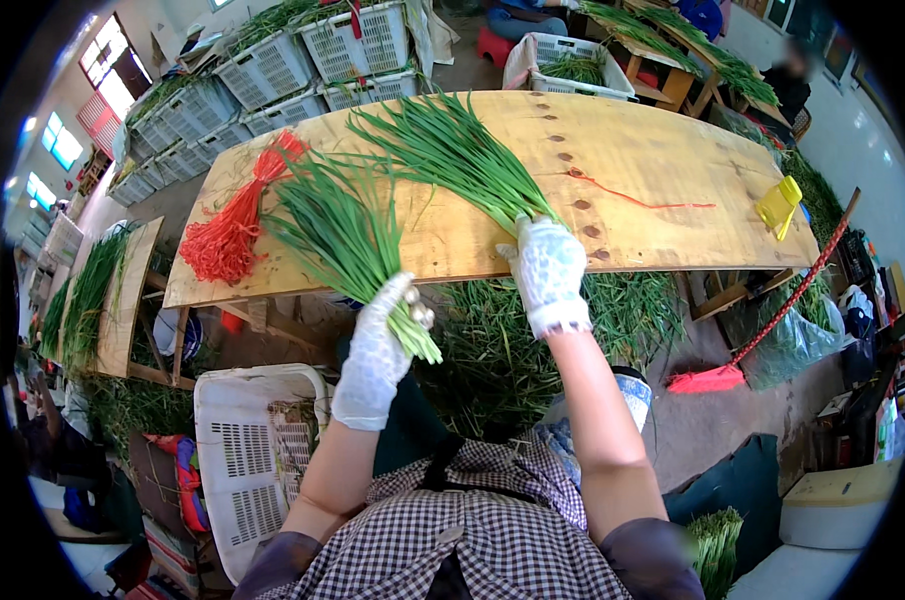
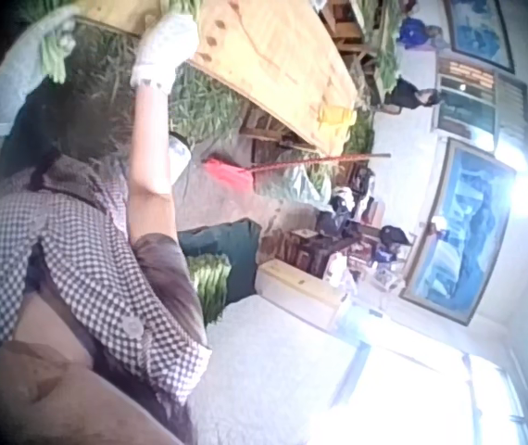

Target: The person bundles bunches of green leeks by hand using red elastic bands, placing the finished bundles into a plastic crate.

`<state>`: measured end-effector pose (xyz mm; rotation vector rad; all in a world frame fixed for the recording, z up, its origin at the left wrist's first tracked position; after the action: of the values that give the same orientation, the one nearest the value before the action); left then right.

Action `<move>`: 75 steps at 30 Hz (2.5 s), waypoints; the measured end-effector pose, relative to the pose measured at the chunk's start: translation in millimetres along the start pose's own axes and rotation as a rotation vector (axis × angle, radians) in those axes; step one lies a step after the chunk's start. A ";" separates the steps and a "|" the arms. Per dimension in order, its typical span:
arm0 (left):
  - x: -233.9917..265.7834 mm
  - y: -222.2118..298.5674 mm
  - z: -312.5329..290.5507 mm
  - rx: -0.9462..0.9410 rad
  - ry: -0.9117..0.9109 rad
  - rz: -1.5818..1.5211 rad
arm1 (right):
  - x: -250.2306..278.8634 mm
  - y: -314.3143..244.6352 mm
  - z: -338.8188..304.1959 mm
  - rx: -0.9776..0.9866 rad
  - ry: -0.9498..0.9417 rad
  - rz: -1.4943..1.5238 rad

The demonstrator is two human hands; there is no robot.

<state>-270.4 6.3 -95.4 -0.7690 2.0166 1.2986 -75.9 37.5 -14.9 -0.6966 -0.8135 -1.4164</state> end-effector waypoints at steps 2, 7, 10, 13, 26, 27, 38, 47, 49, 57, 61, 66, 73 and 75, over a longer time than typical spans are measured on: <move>3.1 -11.0 0.1 0.011 0.012 0.052 | -37.5 6.3 21.7 -0.027 -0.144 -0.253; 10.6 1.7 1.1 -0.042 0.029 0.030 | -36.8 8.7 30.1 -0.205 -0.303 0.087; 17.8 9.2 -5.0 -0.100 0.186 0.086 | -31.0 -18.6 -14.3 -0.383 -0.490 1.071; 24.7 -9.5 9.2 -0.011 0.174 0.128 | -17.5 -51.2 -73.2 -0.573 -0.740 1.636; 43.1 -1.7 4.5 -0.110 0.286 0.254 | -87.3 -34.1 -141.9 -0.383 -0.859 0.974; 40.2 -1.8 6.6 -0.113 0.254 0.245 | -93.2 -26.3 -151.9 -0.357 -0.847 0.953; 36.9 -29.5 -2.4 -0.013 0.122 0.394 | -22.8 -47.6 -111.9 -0.400 -0.482 1.024; 40.1 -31.1 -2.8 0.026 0.152 0.288 | -42.3 -51.1 -130.6 -0.710 -0.595 1.678; 40.1 -31.6 -2.4 -0.006 0.148 0.362 | -44.0 -53.4 -129.5 -0.770 -0.544 1.765; 31.4 -34.4 -9.7 0.027 0.148 0.317 | -44.4 -66.3 -123.9 -0.738 -0.549 1.755; 27.8 -34.5 -12.4 0.101 0.130 0.282 | -36.9 -65.0 -120.6 -0.573 -0.542 1.613; 39.8 -14.9 0.6 -0.089 0.127 0.247 | -54.5 -53.5 -139.6 -0.560 -0.625 1.309; 19.9 2.2 -4.4 -0.106 0.105 0.206 | -75.9 -19.5 -163.2 -0.611 -0.566 1.631; 27.7 -5.7 1.1 -0.065 0.050 0.266 | -22.1 -56.3 -134.7 -0.595 -0.821 1.703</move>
<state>-283.8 1.3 -119.8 -0.5808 2.1822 1.5129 -121.9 -63.8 -112.0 -1.8502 -0.0909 0.3044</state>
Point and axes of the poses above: each hand's wrist, its own z-axis towards the middle knuckle, its own x-axis out of the back of the hand, y = z × x, the point moved 8 cm from there along z, towards the middle knuckle, and after that the axes turned 2 degrees about x, right-handed, at the moved point
